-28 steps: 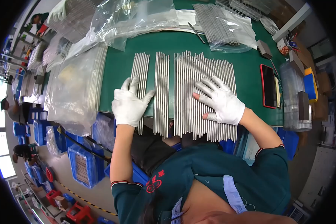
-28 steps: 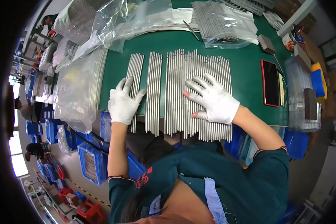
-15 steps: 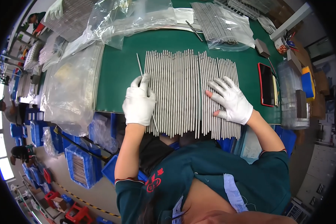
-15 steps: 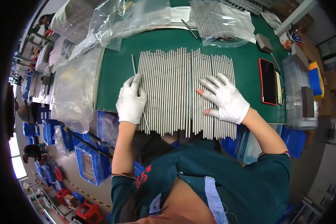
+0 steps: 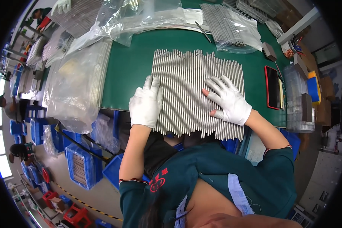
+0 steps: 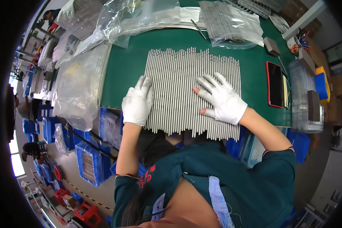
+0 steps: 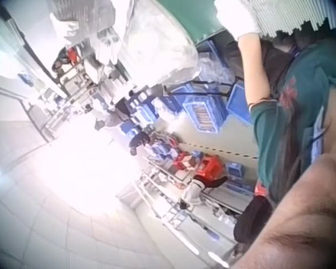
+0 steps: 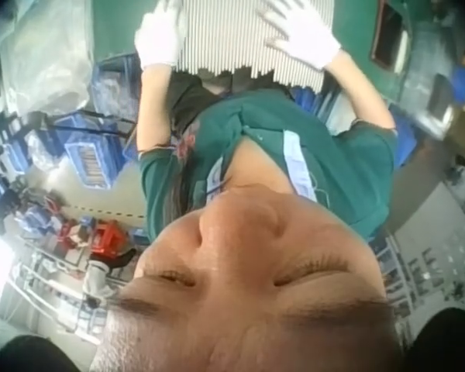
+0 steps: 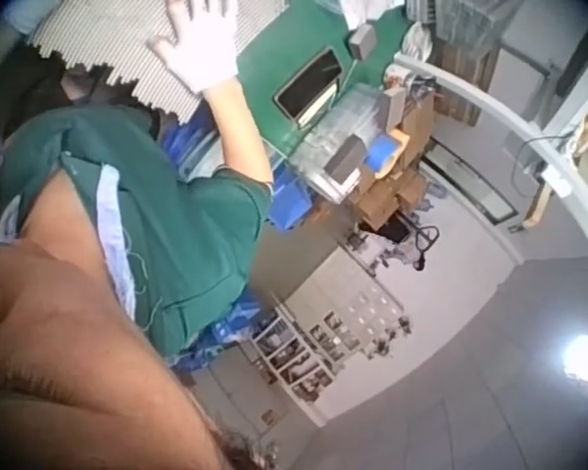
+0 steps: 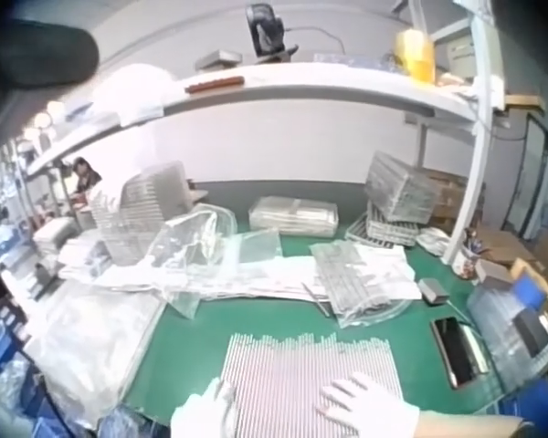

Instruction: Inspecting and arranging metal rods on a workbench in a manufacturing setting.

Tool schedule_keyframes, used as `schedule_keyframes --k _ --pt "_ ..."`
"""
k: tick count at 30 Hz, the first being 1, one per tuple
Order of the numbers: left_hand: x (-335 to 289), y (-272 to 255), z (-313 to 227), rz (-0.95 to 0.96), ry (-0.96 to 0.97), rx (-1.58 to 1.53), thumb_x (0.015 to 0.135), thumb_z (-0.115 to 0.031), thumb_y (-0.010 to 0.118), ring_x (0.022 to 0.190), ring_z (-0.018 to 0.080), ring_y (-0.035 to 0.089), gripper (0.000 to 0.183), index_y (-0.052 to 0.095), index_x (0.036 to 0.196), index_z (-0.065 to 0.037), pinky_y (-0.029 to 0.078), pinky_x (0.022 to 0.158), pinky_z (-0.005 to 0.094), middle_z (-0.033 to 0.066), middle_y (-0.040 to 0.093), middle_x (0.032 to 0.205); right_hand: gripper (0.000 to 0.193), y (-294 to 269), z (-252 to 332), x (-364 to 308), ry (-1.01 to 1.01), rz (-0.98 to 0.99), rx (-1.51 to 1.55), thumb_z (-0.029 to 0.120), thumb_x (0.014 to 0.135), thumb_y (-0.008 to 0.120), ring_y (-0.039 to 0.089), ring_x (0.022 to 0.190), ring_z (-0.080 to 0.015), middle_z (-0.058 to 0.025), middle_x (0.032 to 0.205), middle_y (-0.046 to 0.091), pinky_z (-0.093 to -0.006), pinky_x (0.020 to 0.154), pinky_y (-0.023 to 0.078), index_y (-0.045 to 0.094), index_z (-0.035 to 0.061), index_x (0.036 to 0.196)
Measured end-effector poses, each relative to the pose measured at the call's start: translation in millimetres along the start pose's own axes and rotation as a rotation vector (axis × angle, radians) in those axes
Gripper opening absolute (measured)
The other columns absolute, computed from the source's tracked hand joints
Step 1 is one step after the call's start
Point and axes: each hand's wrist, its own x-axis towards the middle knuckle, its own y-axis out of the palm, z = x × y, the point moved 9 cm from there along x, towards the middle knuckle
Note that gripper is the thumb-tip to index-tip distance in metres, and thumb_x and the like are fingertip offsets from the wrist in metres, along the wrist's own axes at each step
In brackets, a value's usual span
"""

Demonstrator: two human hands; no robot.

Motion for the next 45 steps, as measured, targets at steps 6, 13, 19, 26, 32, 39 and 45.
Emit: schedule_keyframes --k 6,13,19,26,32,39,45 --pt "-25.9 -15.6 -4.2 0.103 0.088 -0.185 0.069 -0.036 0.063 0.09 0.0272 0.051 0.05 0.052 0.11 -0.011 0.042 0.077 0.0388 0.0074 0.05 0.116 0.063 -9.1 -52.4 67.0 0.135 -0.175 0.836 0.054 0.085 0.033 0.038 0.119 -0.0259 -0.0129 0.13 0.039 -0.0335 0.099 0.029 0.036 0.0072 0.128" --pt "-69.4 -24.1 -28.4 0.246 0.279 -0.216 0.051 -0.05 0.07 0.112 0.0341 0.039 0.085 0.04 0.123 -0.016 0.024 0.097 0.0487 0.0104 0.046 0.118 0.061 38.3 -84.0 206.7 0.164 0.007 1.664 0.049 0.088 0.032 0.039 0.117 -0.021 -0.0149 0.123 0.043 -0.0309 0.101 0.03 0.038 -0.0017 0.123" --pt "-60.0 -8.4 -16.0 0.265 0.277 -0.154 0.05 -0.053 0.066 0.112 0.033 0.04 0.085 0.041 0.123 -0.017 0.025 0.097 0.0487 0.0078 0.045 0.121 0.062 38.4 -41.2 224.7 -0.12 0.264 1.771 0.049 0.086 0.038 0.038 0.118 -0.0204 -0.0144 0.125 0.042 -0.0323 0.101 0.029 0.038 -0.0007 0.123" --pt "-58.1 -17.1 -36.7 0.296 0.332 -0.211 0.054 -0.05 0.067 0.113 0.0354 0.037 0.082 0.042 0.122 -0.011 0.026 0.096 0.049 0.0152 0.044 0.121 0.076 31.0 -108.4 192.9 0.126 0.032 1.643 0.059 0.078 0.044 0.04 0.116 -0.0221 -0.0157 0.123 0.044 -0.0333 0.101 0.03 0.039 -0.0018 0.123" --pt "-56.8 -4.1 -83.4 0.337 0.47 -0.264 0.06 -0.051 0.063 0.116 0.0329 0.035 0.077 0.039 0.125 -0.016 0.023 0.099 0.046 0.0128 0.041 0.124 0.07 35.1 -78.9 172.9 -0.039 0.242 1.839 0.053 0.081 0.045 0.039 0.118 -0.0242 -0.0189 0.122 0.044 -0.0331 0.101 0.03 0.04 -0.0043 0.121" --pt "-58.0 -6.6 -92.2 0.321 0.487 -0.248 0.062 -0.053 0.061 0.116 0.0341 0.035 0.078 0.038 0.125 -0.014 0.022 0.099 0.0464 0.0141 0.04 0.124 0.062 30.2 -137.5 142.1 0.308 0.004 1.543 0.049 0.082 0.048 0.051 0.105 -0.0213 -0.0158 0.112 0.052 -0.0285 0.093 0.04 0.046 -0.0034 0.114" --pt "-63.2 4.9 -152.6 0.333 0.702 -0.308 0.072 -0.05 0.053 0.118 0.0292 0.034 0.066 0.039 0.125 -0.015 0.019 0.102 0.044 0.0094 0.039 0.127 0.07 27.1 -112.5 121.7 0.082 0.15 1.749 0.054 0.082 0.04 0.043 0.114 -0.0224 -0.0163 0.119 0.047 -0.0314 0.099 0.033 0.04 -0.0038 0.121"
